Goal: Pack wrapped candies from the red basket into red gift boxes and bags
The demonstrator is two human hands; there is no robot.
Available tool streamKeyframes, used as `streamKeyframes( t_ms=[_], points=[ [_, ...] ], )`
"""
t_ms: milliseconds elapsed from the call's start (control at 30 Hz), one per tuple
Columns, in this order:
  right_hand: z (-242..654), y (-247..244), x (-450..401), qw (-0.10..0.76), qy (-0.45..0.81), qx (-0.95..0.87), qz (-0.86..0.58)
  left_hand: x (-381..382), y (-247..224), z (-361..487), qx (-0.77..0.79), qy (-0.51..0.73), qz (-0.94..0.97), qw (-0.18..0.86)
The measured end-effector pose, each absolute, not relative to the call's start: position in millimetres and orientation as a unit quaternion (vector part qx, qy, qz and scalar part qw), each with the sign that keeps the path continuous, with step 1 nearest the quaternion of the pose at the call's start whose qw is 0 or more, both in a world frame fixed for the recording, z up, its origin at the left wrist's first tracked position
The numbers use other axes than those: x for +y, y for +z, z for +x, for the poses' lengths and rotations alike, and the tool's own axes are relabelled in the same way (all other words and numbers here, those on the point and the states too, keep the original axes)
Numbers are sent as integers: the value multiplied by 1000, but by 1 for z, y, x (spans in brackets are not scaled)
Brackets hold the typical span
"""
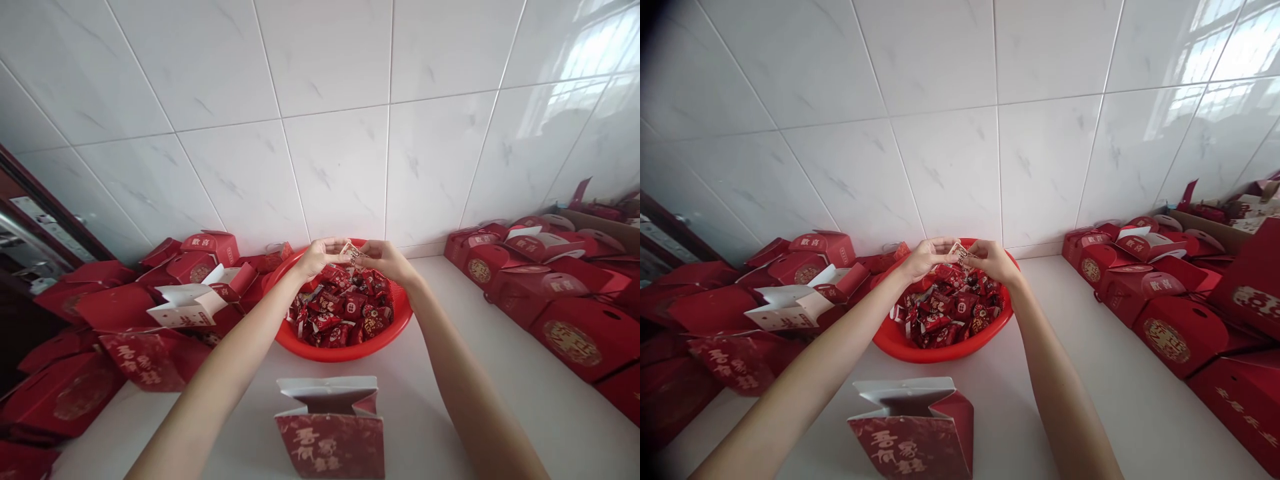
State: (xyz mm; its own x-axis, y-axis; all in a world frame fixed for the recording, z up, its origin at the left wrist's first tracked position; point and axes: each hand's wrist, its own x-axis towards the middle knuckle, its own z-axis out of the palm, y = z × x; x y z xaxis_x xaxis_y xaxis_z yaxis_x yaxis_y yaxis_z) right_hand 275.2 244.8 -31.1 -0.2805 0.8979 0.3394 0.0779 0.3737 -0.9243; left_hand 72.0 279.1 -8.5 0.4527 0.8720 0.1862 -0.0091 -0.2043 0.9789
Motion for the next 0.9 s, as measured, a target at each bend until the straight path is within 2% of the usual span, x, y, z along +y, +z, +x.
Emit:
streamKeyframes(
  t_ms=[267, 433, 500, 567, 633, 700, 800, 900],
  points=[
    [274, -28, 238, 401, 480, -707, -331, 275, -7, 74, 319, 393, 671, 541],
    [273, -26, 235, 399, 468, -718, -326, 276, -5, 73, 322, 390, 678, 533],
    [273, -27, 236, 408, 454, -714, -344, 278, -4, 70, 351, 405, 682, 498],
    [273, -29, 237, 413, 435, -708, -372, 281, -4, 65, 436, 394, 703, 400],
    [272, -30, 238, 412, 415, -704, -403, 282, -5, 59, 553, 308, 727, 266],
    [272, -32, 239, 413, 400, -697, -429, 283, -8, 54, 635, 169, 733, 174],
    [271, -34, 241, 415, 390, -688, -450, 285, -13, 50, 660, 45, 735, 150],
    [271, -36, 243, 417, 382, -700, -436, 293, -20, 48, 653, 46, 739, 159]
  ],
)
